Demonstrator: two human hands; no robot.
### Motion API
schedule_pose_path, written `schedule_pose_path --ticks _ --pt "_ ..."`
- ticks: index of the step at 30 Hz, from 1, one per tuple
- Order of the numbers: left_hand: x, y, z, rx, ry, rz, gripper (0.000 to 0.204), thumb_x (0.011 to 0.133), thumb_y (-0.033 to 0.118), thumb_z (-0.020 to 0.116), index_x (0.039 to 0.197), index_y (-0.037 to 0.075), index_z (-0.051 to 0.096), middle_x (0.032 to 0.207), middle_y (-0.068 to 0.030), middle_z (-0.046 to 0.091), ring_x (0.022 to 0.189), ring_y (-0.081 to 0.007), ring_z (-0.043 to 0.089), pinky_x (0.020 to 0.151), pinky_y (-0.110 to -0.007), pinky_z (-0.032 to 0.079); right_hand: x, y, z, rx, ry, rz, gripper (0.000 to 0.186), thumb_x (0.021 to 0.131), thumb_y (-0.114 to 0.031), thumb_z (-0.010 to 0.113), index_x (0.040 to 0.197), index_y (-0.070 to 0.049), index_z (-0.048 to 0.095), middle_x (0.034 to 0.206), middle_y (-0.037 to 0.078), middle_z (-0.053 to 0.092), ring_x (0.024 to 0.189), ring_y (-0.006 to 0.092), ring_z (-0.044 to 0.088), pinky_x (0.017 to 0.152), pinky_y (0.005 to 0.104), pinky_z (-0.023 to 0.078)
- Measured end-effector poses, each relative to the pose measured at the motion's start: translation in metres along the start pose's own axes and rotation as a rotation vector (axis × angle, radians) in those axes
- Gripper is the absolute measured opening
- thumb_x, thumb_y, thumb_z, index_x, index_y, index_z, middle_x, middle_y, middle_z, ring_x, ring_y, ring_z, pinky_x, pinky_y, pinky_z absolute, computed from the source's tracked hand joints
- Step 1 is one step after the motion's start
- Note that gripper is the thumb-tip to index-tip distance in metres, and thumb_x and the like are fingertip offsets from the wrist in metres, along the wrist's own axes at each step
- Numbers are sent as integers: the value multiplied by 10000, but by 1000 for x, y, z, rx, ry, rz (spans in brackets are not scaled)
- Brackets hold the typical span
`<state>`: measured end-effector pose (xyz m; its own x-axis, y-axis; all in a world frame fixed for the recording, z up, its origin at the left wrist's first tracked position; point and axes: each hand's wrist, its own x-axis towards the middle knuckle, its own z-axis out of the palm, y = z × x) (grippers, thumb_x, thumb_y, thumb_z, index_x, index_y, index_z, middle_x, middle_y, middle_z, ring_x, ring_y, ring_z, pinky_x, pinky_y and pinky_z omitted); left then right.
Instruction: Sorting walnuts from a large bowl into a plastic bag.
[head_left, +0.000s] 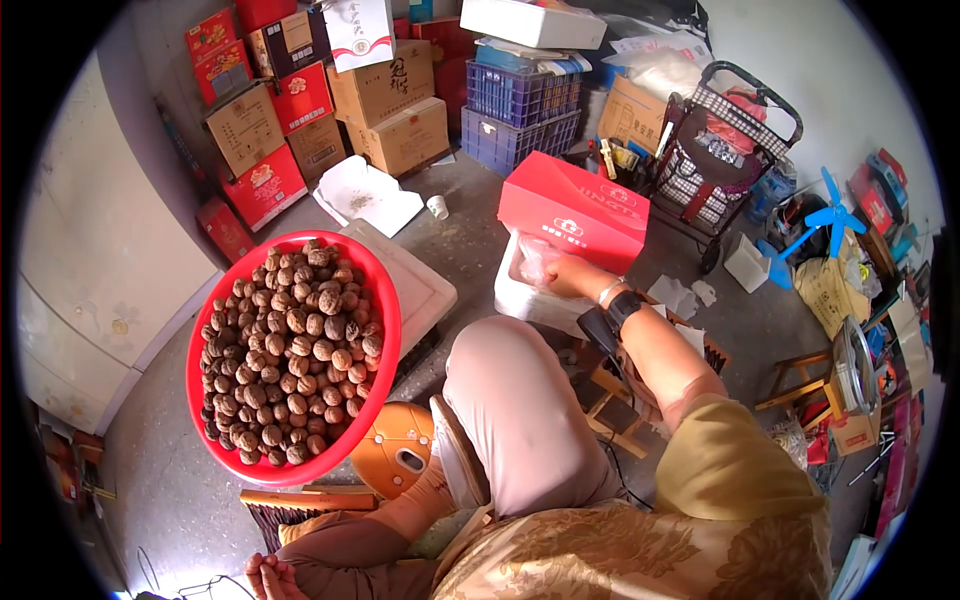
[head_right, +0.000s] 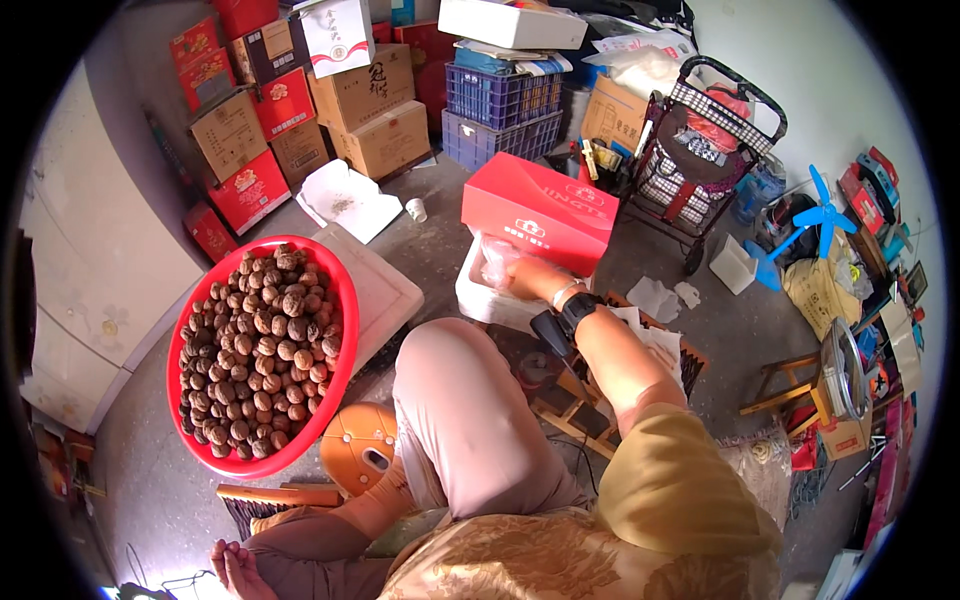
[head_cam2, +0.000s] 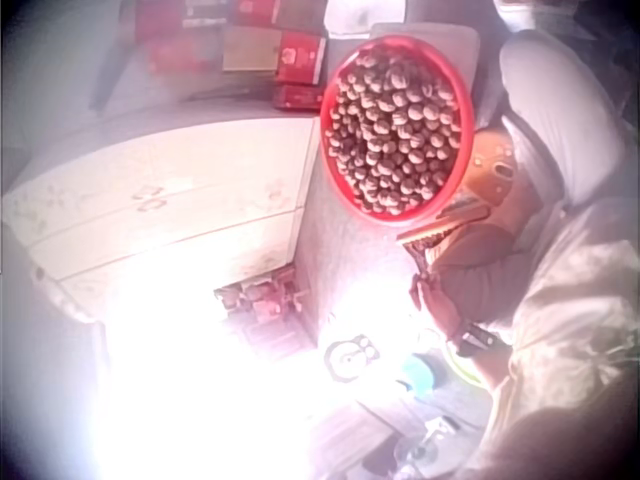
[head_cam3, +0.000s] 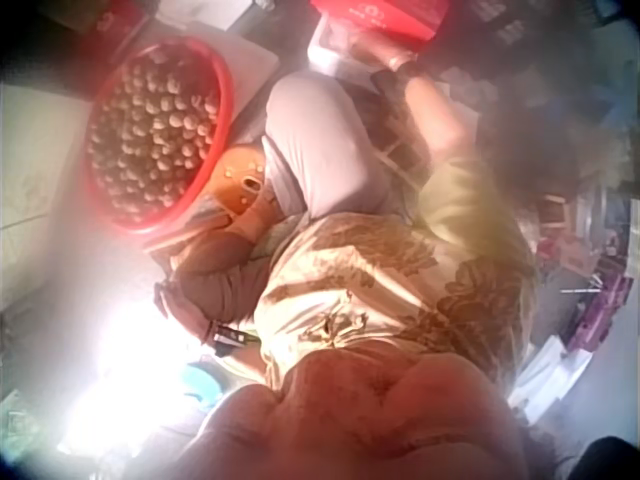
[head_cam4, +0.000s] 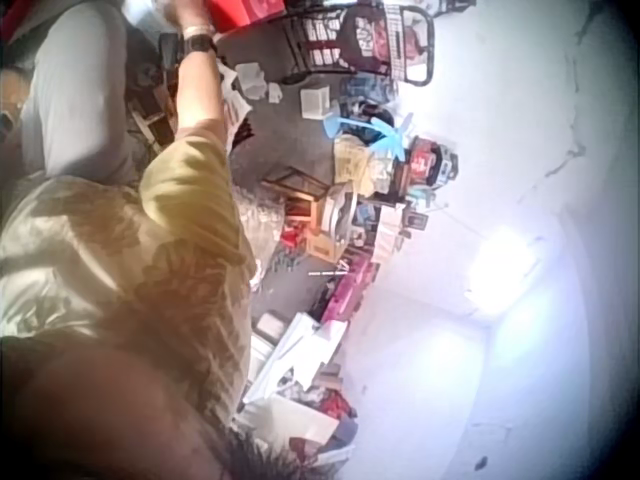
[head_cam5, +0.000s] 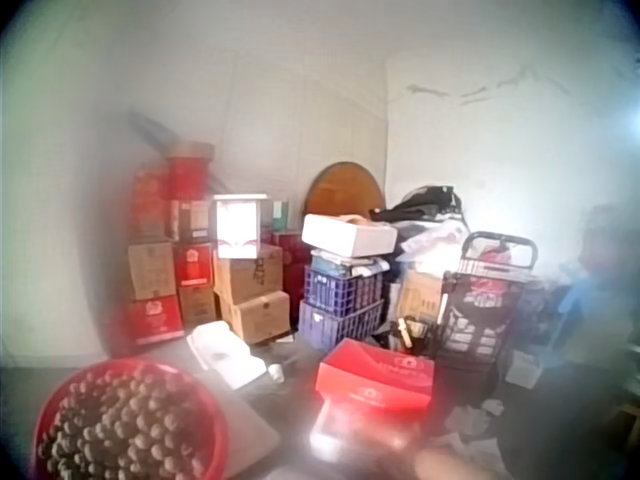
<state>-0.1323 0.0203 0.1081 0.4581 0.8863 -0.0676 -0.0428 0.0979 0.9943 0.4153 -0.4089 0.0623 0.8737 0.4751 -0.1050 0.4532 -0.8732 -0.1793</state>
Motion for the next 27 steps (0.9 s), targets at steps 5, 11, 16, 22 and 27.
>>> schedule_pose_path --ticks 5,11,16,22,27 --pt "-2 3 0 -24 4 -9 283 1007 155 571 1218 -33 564 1127 -171 586 1068 -269 567 972 -383 490 -13 -30 -20 66 270 187 233 856 -253 610 831 -43 710 914 244 691 924 410 673 807 477 522" --pt "-2 -1 -5 106 -7 69 276 986 171 612 1182 -21 603 1137 -169 611 1047 -280 591 928 -387 511 0 -46 -10 220 691 88 218 817 -264 677 777 -50 662 784 211 670 823 412 661 749 495 519" --pt "-6 6 -2 623 -11 298 206 960 170 639 1100 25 676 1150 -164 643 1062 -299 610 927 -382 499 6 -47 -10 348 424 19 108 794 -193 665 796 -86 678 775 187 662 795 388 662 691 462 512" --pt "-6 12 8 638 -26 287 201 948 179 651 1081 33 692 1138 -148 660 1070 -309 620 929 -401 498 9 -42 -15 736 364 -108 119 874 -141 650 813 -39 639 703 78 628 685 115 568 653 300 486" --pt "-10 17 9 652 -2 316 163 946 179 652 1023 45 706 1103 -162 667 1040 -321 629 910 -412 507 -14 -74 -65 879 256 -157 93 945 -133 633 897 -54 641 817 -45 603 787 61 554 702 262 480"
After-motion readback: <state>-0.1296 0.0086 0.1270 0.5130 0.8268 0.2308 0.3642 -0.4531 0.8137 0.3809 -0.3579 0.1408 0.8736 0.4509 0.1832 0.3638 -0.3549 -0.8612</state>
